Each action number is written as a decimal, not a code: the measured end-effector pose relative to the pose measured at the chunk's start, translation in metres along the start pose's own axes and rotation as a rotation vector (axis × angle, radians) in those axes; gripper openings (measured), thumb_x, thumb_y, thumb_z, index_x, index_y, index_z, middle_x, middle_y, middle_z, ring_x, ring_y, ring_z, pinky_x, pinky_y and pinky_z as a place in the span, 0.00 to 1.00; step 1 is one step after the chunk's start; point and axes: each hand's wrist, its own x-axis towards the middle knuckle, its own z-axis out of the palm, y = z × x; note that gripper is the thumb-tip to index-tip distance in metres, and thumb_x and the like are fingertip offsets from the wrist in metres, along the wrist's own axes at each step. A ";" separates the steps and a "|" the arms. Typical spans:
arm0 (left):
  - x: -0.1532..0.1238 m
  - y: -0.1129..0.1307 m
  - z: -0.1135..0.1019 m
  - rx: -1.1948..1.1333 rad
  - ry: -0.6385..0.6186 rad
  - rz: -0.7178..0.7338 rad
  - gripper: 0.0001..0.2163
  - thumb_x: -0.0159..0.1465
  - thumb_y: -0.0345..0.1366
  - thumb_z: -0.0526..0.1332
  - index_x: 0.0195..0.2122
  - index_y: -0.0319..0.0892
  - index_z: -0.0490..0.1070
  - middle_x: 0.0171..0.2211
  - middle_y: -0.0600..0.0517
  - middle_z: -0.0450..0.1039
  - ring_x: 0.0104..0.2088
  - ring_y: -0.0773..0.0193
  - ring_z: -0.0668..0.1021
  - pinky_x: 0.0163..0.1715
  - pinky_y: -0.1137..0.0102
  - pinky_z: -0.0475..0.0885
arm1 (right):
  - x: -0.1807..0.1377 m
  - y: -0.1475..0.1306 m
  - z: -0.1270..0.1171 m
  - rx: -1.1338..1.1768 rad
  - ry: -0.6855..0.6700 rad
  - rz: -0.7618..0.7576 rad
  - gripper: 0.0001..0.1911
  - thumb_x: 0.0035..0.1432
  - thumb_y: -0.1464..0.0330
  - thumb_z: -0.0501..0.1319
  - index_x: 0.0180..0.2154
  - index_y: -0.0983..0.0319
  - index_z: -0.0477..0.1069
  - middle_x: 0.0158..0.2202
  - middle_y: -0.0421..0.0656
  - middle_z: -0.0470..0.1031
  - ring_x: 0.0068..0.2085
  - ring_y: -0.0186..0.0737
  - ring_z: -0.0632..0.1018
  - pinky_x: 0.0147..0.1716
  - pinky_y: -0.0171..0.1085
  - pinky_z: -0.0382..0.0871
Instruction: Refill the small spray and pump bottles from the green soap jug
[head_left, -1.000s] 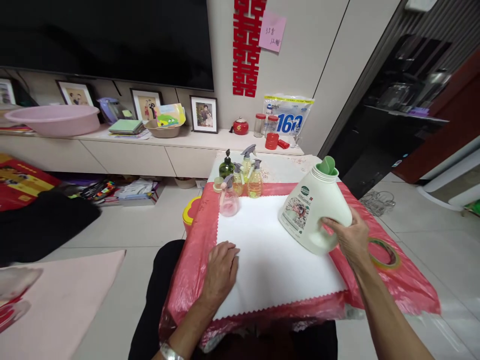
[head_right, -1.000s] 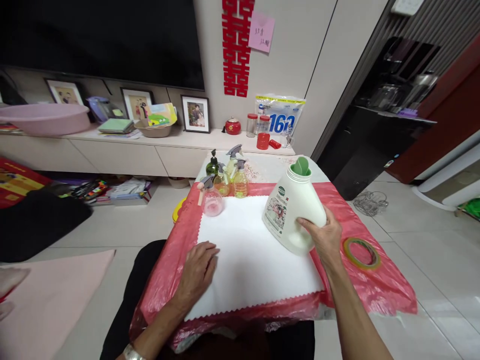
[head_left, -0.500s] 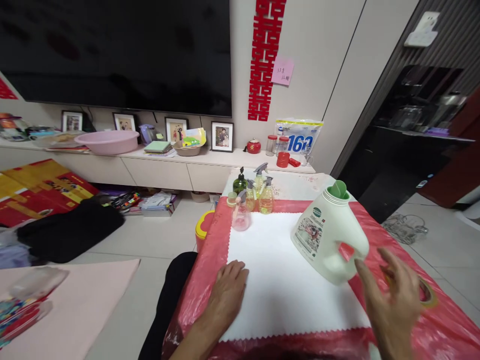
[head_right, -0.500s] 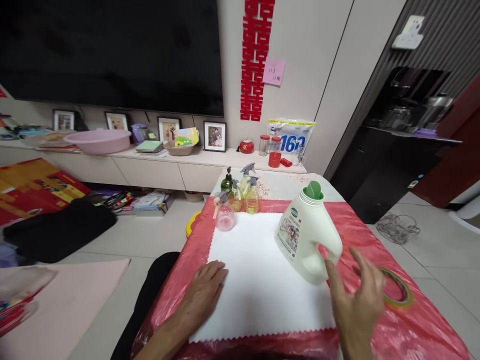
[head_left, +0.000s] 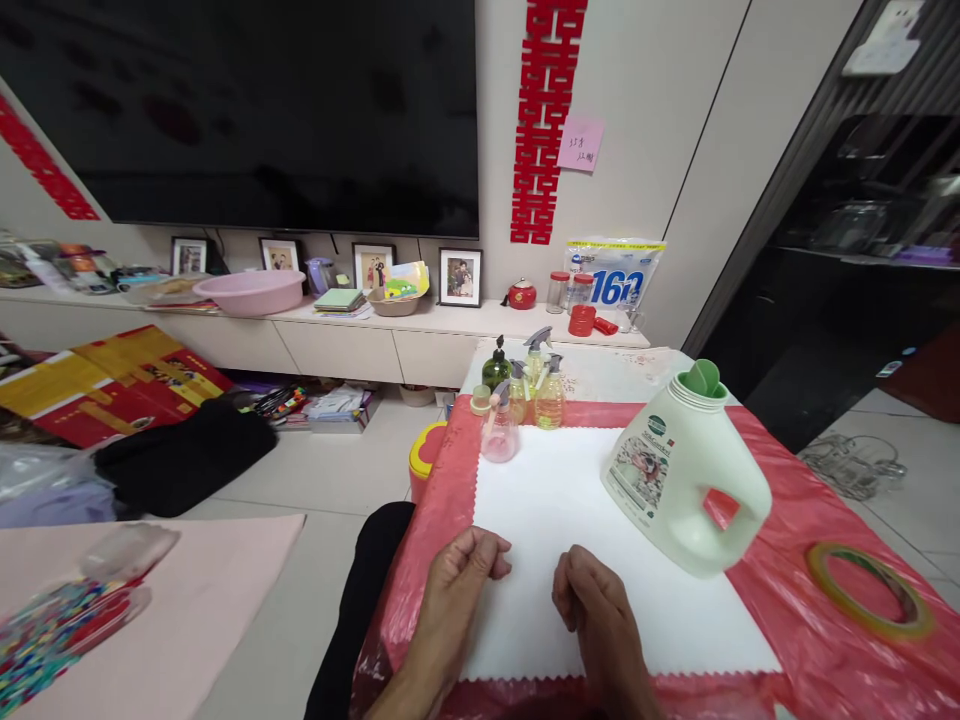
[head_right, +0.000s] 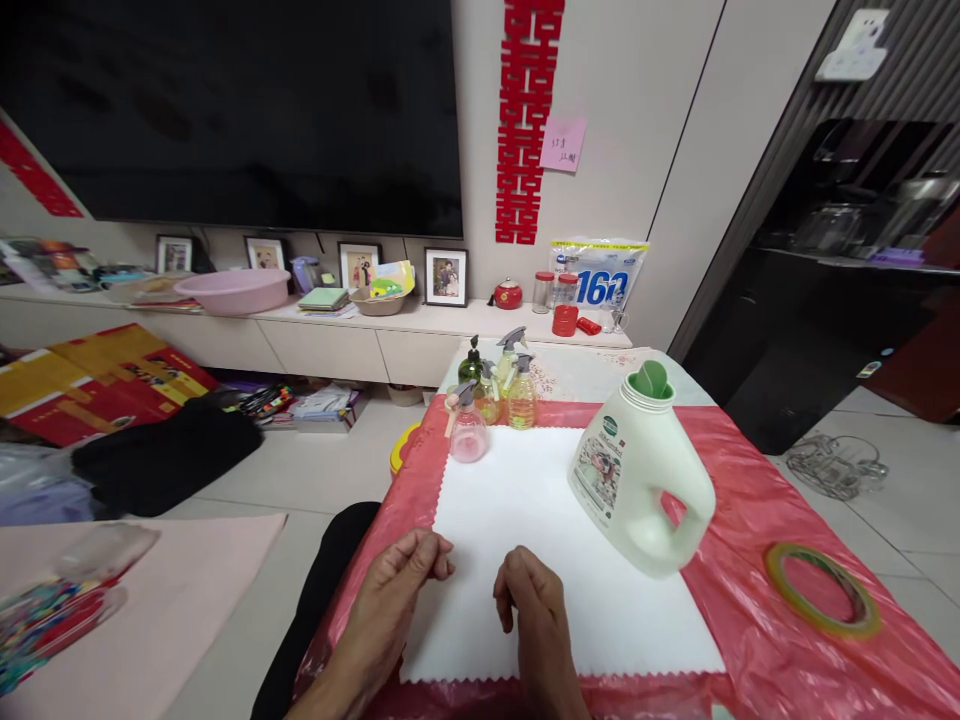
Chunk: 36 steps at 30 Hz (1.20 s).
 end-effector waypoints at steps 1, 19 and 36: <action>-0.001 0.005 0.000 -0.052 0.020 0.006 0.21 0.65 0.55 0.60 0.30 0.41 0.74 0.24 0.53 0.71 0.30 0.64 0.74 0.36 0.69 0.70 | 0.001 -0.007 0.001 0.007 -0.014 -0.022 0.29 0.60 0.44 0.58 0.21 0.62 0.62 0.19 0.37 0.57 0.22 0.30 0.57 0.23 0.35 0.49; 0.006 -0.023 0.025 -0.019 0.214 -0.031 0.31 0.61 0.67 0.52 0.14 0.46 0.52 0.15 0.58 0.52 0.20 0.68 0.58 0.24 0.69 0.55 | 0.008 0.033 0.019 0.023 0.139 -0.012 0.34 0.59 0.39 0.53 0.20 0.58 0.48 0.20 0.33 0.46 0.23 0.29 0.50 0.23 0.36 0.44; -0.005 -0.014 0.031 0.131 0.167 -0.046 0.32 0.59 0.70 0.50 0.16 0.46 0.54 0.15 0.57 0.54 0.19 0.68 0.60 0.23 0.69 0.57 | -0.003 0.013 0.022 -0.044 0.166 -0.009 0.34 0.57 0.36 0.53 0.21 0.58 0.47 0.21 0.35 0.45 0.24 0.30 0.50 0.23 0.36 0.46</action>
